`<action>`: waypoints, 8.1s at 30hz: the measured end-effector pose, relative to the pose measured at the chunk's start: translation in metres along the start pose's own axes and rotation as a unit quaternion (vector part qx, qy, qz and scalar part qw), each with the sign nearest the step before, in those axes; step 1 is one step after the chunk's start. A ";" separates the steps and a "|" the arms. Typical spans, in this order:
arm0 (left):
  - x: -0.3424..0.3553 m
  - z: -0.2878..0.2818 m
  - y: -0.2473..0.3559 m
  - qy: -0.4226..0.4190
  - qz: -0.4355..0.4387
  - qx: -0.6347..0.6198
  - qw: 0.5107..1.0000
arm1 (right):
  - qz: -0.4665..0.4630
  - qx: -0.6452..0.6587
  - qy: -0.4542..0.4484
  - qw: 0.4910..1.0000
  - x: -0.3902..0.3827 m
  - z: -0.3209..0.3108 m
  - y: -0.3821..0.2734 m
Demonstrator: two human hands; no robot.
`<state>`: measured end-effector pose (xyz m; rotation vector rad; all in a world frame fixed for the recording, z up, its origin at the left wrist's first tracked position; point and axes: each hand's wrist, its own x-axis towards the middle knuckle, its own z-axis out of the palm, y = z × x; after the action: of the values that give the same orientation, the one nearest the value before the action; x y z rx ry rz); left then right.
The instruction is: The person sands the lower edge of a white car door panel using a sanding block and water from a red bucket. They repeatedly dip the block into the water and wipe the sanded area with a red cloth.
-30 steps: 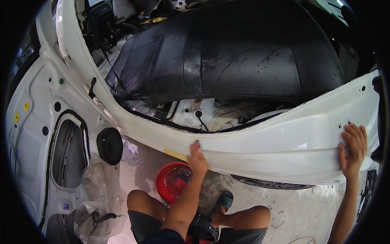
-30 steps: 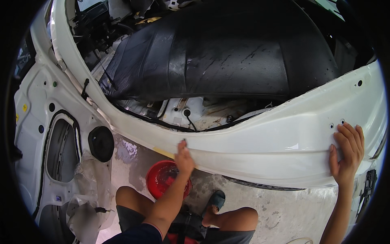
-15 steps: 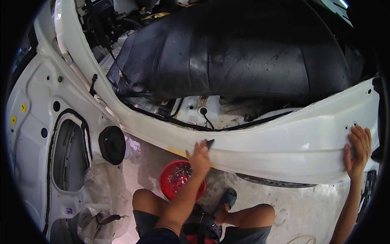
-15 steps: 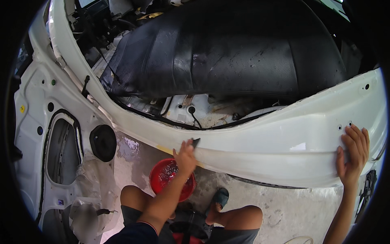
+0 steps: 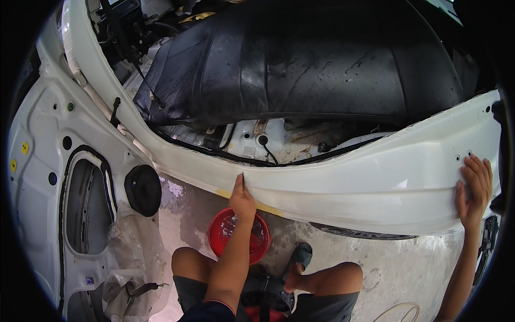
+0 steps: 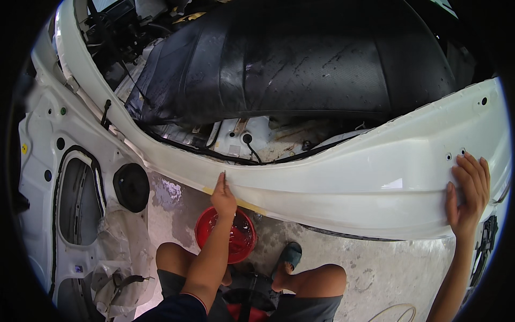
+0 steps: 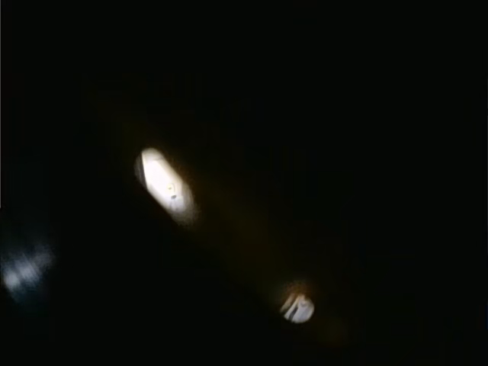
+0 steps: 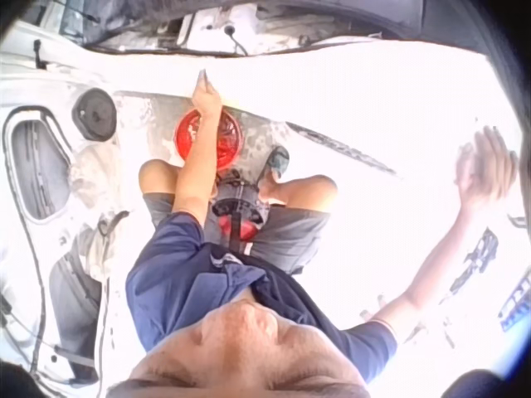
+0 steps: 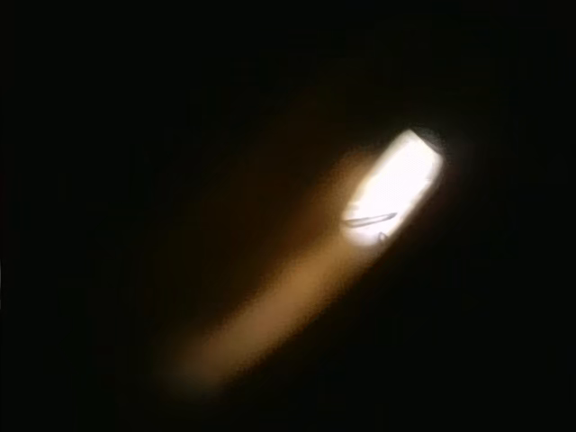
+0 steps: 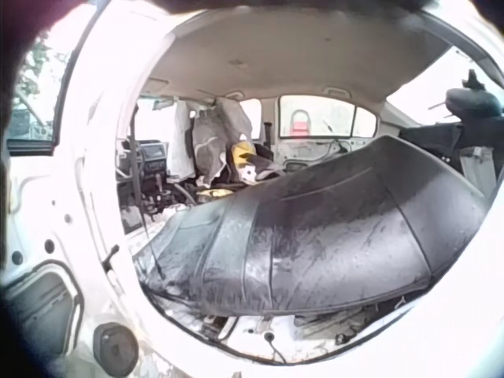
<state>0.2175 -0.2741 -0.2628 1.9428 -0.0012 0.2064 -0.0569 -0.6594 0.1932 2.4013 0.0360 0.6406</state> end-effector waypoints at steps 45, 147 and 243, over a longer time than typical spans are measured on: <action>-0.131 -0.130 0.121 -0.099 -0.195 -0.309 0.926 | 0.526 0.804 -0.185 0.206 -0.073 0.082 -0.454; -0.109 -0.030 -0.144 -0.114 -0.516 0.078 0.845 | -0.026 -0.159 -0.109 0.981 0.006 0.007 0.024; -0.045 0.056 0.140 -0.275 -0.099 0.197 0.936 | 0.100 -0.006 -0.032 0.994 0.022 0.013 -0.017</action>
<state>0.1678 -0.3827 -0.1601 2.3237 -0.1414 -0.5124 -0.0299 -0.6496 0.1842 2.4305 -0.2381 0.6515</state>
